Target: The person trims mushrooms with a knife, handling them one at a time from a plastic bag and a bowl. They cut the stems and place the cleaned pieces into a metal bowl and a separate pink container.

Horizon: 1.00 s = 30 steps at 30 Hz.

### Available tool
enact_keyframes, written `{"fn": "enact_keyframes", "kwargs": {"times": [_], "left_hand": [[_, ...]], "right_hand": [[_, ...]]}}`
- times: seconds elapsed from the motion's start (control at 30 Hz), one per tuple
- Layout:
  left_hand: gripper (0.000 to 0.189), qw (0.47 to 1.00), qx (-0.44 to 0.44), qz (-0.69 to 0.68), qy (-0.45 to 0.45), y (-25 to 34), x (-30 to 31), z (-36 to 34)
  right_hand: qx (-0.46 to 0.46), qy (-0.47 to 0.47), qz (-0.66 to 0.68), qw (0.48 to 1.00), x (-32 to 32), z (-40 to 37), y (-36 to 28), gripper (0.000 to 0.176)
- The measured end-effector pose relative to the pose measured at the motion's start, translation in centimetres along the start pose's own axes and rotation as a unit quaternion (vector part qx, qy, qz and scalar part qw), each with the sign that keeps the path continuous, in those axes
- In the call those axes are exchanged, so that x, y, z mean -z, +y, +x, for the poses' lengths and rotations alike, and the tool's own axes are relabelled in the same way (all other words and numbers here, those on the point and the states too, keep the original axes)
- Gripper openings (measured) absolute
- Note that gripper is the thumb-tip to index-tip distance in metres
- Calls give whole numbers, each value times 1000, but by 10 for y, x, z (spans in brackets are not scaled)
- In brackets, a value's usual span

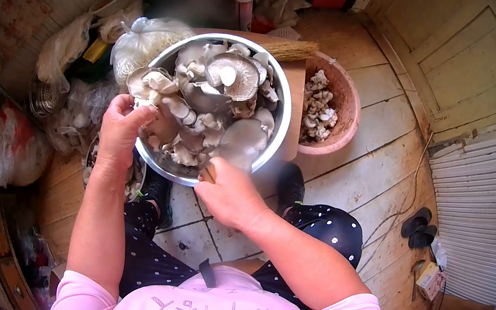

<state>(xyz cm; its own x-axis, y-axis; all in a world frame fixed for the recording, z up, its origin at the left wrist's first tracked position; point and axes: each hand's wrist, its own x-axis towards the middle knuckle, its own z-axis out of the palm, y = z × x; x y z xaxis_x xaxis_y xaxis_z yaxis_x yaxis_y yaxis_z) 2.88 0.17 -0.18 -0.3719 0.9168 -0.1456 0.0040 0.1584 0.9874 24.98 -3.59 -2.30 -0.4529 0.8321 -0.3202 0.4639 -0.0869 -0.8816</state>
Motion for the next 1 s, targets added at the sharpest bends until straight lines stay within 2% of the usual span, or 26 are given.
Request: {"fn": "enact_keyframes", "kwargs": {"times": [0.07,0.23,0.3,0.37,0.43,0.5,0.57,0.63,0.87,0.93,1.0], "left_hand": [[37,999,-18,26,14,-3,3,2],[34,998,-3,58,20,3,8,3],[33,997,-11,71,27,4,8,3],[33,996,-19,84,33,4,7,2],[34,986,-74,141,49,4,5,1],[34,986,-73,145,43,5,2,-1],[34,986,-71,148,37,3,0,0],[34,977,-130,164,38,-3,1,3],[40,980,-152,131,19,-2,-5,0],[41,975,-145,167,7,5,-10,-5],[43,961,-208,182,9,2,-12,-6]], "right_hand": [[-62,-3,43,997,7,0,-9,31],[-76,19,53,996,7,1,-2,30],[-49,37,90,994,6,1,2,21],[-36,43,90,994,6,0,0,21],[-24,49,88,995,5,-1,-2,21],[13,45,35,998,4,-3,-2,22],[10,33,34,999,4,-4,-7,23],[17,19,32,999,5,-6,-12,25],[18,18,54,998,4,-5,-13,24],[32,28,71,997,2,-5,-12,23],[52,26,72,996,-1,-4,-9,20]]}}
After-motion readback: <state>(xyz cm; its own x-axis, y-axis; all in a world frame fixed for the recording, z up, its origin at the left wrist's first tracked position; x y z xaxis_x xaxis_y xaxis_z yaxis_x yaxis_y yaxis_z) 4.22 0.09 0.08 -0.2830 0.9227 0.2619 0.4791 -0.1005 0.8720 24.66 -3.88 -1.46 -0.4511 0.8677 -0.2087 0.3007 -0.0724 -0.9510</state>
